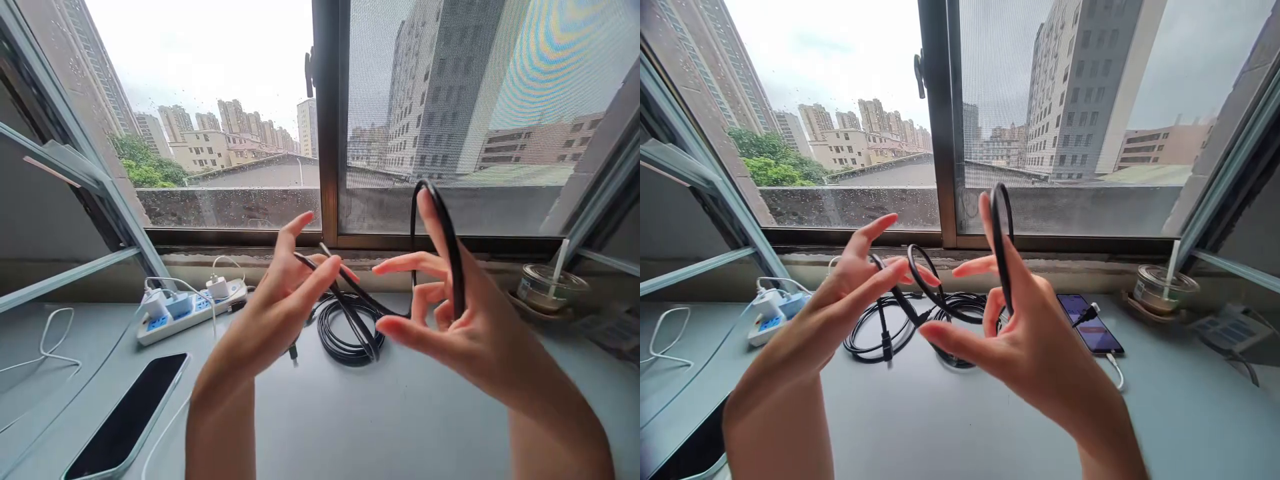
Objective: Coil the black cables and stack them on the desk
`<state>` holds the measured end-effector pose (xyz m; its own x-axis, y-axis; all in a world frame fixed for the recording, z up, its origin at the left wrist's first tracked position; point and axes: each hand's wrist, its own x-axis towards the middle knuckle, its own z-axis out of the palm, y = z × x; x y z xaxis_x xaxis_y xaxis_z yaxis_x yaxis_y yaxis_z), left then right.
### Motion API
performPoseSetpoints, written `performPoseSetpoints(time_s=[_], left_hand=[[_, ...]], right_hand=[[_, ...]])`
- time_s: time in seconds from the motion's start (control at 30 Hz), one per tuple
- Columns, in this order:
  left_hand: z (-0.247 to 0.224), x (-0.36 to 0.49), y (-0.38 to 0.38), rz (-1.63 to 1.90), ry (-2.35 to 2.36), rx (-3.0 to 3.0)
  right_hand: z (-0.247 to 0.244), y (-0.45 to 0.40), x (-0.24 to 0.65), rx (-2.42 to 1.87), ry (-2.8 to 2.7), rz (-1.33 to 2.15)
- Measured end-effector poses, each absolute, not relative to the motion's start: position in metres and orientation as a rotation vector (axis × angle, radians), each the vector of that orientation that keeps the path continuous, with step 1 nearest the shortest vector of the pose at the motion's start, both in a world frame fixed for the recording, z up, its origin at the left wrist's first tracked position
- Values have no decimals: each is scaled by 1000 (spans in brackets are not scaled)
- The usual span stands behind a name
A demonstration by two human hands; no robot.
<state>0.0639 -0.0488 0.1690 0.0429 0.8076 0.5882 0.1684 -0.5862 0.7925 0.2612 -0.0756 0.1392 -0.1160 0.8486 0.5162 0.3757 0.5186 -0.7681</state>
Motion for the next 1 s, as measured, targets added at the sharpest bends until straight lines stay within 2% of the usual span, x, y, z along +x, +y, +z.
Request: performPoseSetpoints(time_s=[0.1,0.23,0.43,0.57,0.7,0.83,1.0], left_hand=[[168,75,-55,1273,832,1749],[166,82,-50,1275,653,1719],[163,71,-34,1175,678,1811],[166,63,-35,1334,625,1822],[163,71,-36,1562,597,1950],[149,92,-26,1423,606,1993],[134,106,-10,1317,592,1683]], right_hand=[[135,-75,254,-1031,-1810,569],[134,-73,249,-1043,-1781,446],[142,-75,251,-1140,-1497,285],[147,-79,259,-1093,-1297,355],[150,-91,257,-936,-1375,519],[149,-105,246,-893,-1432,477],[147,-99,254,-916,-1155,223]])
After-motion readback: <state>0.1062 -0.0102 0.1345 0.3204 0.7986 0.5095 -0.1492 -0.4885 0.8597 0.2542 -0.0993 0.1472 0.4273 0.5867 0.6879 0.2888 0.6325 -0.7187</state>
